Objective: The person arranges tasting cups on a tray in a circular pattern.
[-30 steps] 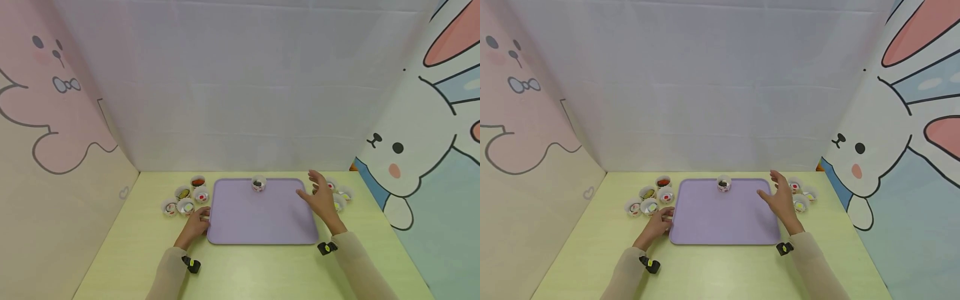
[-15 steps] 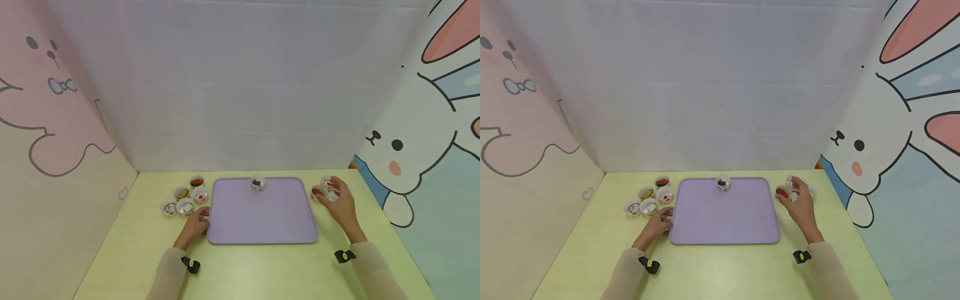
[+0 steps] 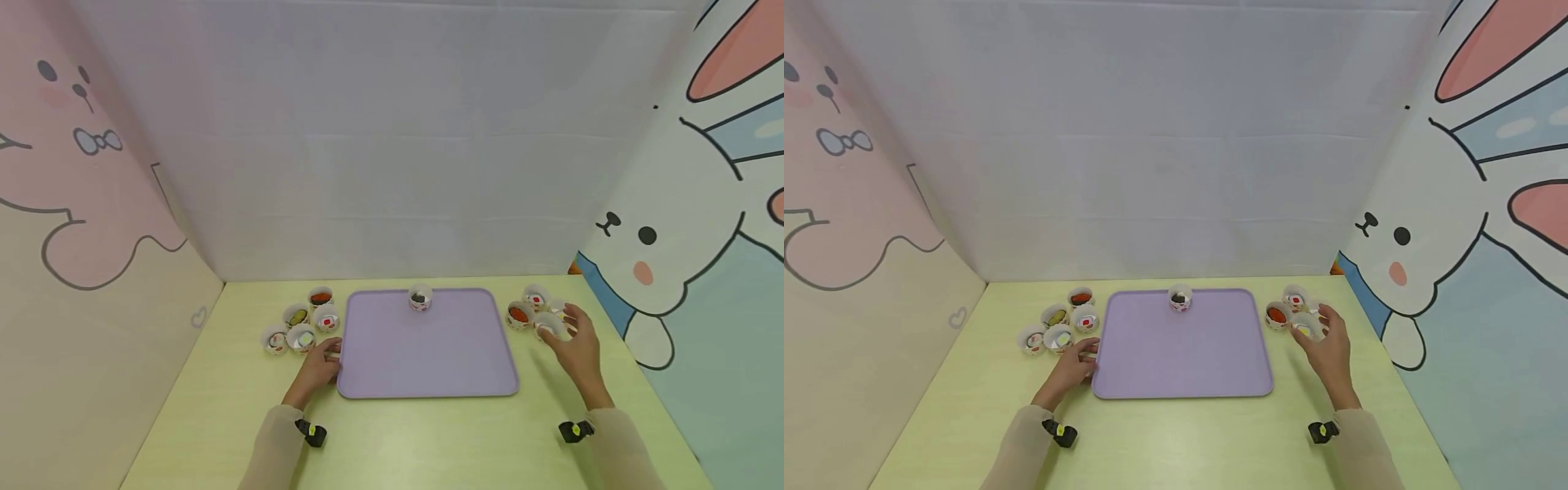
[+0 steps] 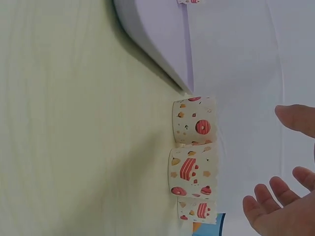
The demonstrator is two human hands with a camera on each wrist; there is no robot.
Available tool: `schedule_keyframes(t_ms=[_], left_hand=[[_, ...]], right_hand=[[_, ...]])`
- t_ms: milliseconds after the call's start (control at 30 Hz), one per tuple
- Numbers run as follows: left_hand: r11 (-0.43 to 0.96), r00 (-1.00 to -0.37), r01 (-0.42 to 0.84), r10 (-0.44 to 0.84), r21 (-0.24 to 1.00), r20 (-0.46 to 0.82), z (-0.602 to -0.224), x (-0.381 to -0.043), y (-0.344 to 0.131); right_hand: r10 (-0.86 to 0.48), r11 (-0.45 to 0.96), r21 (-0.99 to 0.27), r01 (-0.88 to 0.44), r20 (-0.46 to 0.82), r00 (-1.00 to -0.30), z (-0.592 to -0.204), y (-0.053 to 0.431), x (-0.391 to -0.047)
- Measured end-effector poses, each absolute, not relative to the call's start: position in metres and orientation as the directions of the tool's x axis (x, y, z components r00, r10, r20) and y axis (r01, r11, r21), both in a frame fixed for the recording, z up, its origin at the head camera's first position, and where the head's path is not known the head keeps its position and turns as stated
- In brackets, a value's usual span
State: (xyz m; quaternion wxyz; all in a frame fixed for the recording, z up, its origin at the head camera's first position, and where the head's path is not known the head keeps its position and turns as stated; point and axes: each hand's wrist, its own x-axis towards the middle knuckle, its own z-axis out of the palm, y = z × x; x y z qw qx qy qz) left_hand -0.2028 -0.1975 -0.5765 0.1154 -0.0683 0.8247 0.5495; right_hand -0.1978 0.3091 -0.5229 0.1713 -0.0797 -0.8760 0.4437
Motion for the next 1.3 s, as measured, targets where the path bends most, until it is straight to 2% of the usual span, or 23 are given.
schedule_keyframes(t_ms=[233, 633, 1133, 1300], left_hand=[[0.379, -0.965, -0.24, 0.011, 0.894, -0.264, -0.577, -0.202, -0.197], [0.382, -0.967, -0.23, 0.012, 0.895, -0.254, -0.573, -0.201, -0.197], [0.385, -0.967, -0.231, 0.011, 0.893, -0.254, -0.574, -0.198, -0.196], [0.39, -0.967, -0.231, 0.009, 0.891, -0.254, -0.575, -0.199, -0.196]], right_hand=[[0.328, 0.582, -0.813, 0.022, 0.209, -0.921, -0.535, 0.319, -0.198], [0.315, 0.565, -0.807, 0.173, 0.017, -0.949, -0.554, 0.329, -0.202], [0.236, 0.523, -0.819, 0.236, -0.127, -0.963, -0.561, 0.331, -0.21], [0.226, 0.554, -0.802, 0.223, -0.113, -0.968, -0.564, 0.329, -0.216]])
